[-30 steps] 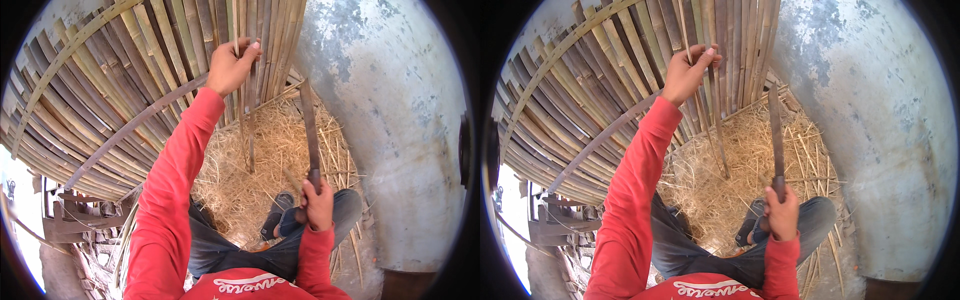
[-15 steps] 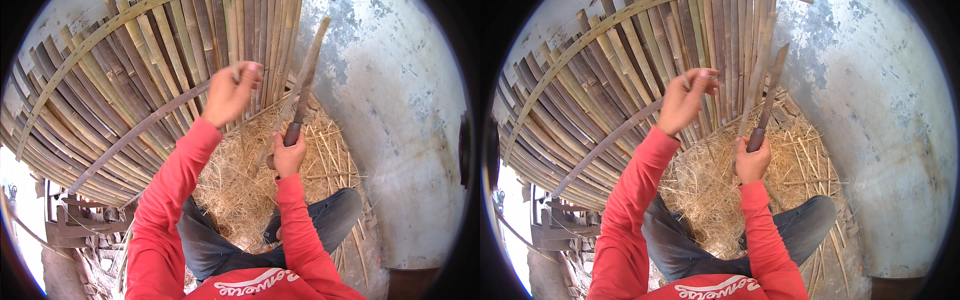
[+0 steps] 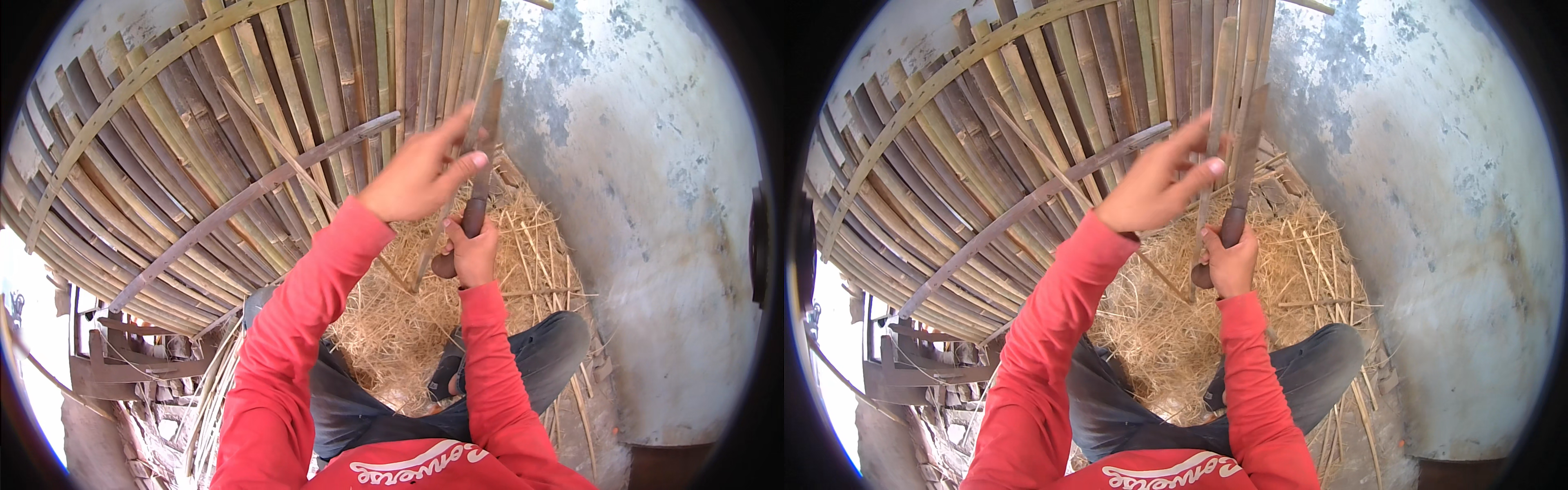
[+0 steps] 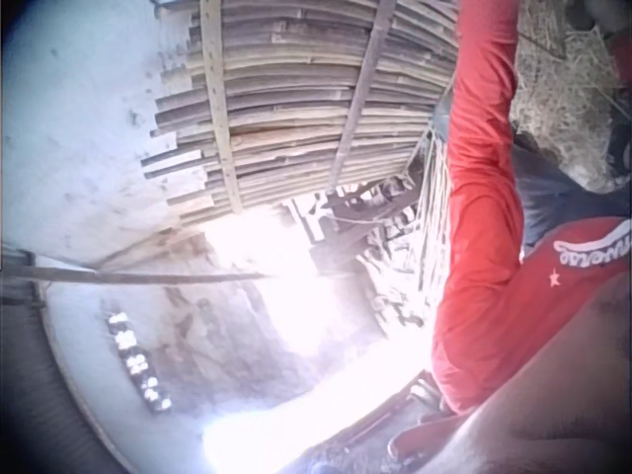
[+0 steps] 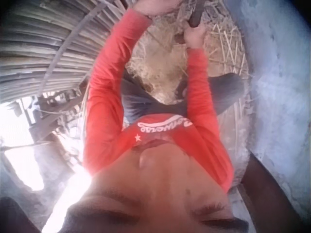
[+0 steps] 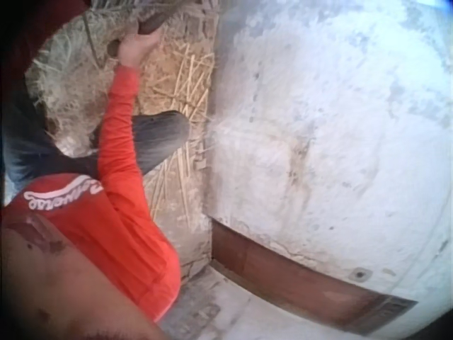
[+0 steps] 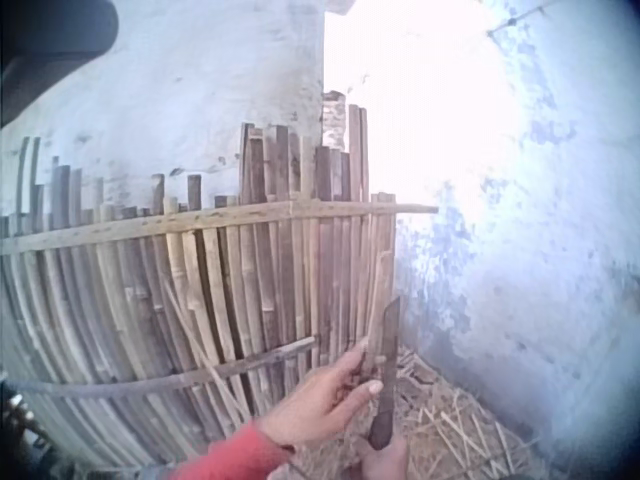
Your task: The person uses a large blade to shave down and smooth thin bamboo strips while sitting on the ground amidst wood shavings.
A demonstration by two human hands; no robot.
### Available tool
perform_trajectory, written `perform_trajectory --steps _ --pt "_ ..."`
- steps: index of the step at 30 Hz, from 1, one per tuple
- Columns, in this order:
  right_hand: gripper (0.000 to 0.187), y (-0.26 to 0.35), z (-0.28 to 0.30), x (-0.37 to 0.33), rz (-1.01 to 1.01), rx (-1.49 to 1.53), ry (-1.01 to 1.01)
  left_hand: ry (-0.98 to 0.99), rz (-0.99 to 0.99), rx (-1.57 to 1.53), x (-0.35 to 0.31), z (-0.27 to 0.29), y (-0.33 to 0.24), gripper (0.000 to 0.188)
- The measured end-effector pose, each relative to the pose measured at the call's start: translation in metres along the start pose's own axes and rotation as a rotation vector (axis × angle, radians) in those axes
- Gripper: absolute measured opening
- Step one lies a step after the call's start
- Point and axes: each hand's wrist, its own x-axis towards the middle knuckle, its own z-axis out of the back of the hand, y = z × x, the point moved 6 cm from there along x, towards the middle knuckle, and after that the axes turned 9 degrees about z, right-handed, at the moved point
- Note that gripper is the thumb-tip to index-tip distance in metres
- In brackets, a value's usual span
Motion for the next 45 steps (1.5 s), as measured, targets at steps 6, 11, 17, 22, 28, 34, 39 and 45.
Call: perform_trajectory --steps 6,11,17,22,28,34,39,45 --pt "0.026 0.018 0.004 -0.019 -0.027 -0.137 -0.008 -0.084 0.063 0.084 0.019 -0.005 0.009 0.028" --pt "0.025 0.036 0.02 -0.048 -0.037 -0.098 -0.073 -0.46 -0.047 0.224 0.025 0.02 0.028 0.021" --pt "0.022 0.043 0.043 -0.073 -0.103 -0.21 -0.009 -0.437 0.034 0.247 0.033 0.031 0.037 0.029" --pt "0.02 0.052 0.038 -0.083 -0.14 -0.208 0.034 -0.523 -0.01 0.386 0.033 0.041 0.043 0.031" --pt "0.023 0.098 0.006 -0.1 0.173 -0.19 -0.168 -0.545 0.064 0.476 0.037 0.064 0.057 0.031" --pt "0.032 -0.04 0.019 -0.161 0.072 -0.822 0.13 -0.545 -0.04 0.479 0.037 0.057 0.05 0.031" --pt "0.026 -0.054 0.025 -0.153 -0.416 -0.448 0.287 -0.523 -0.01 0.5 0.036 0.058 0.054 0.034" --pt "0.021 0.0 0.023 -0.114 -0.84 0.203 0.1 -0.49 0.092 0.456 0.04 0.081 0.066 0.033"
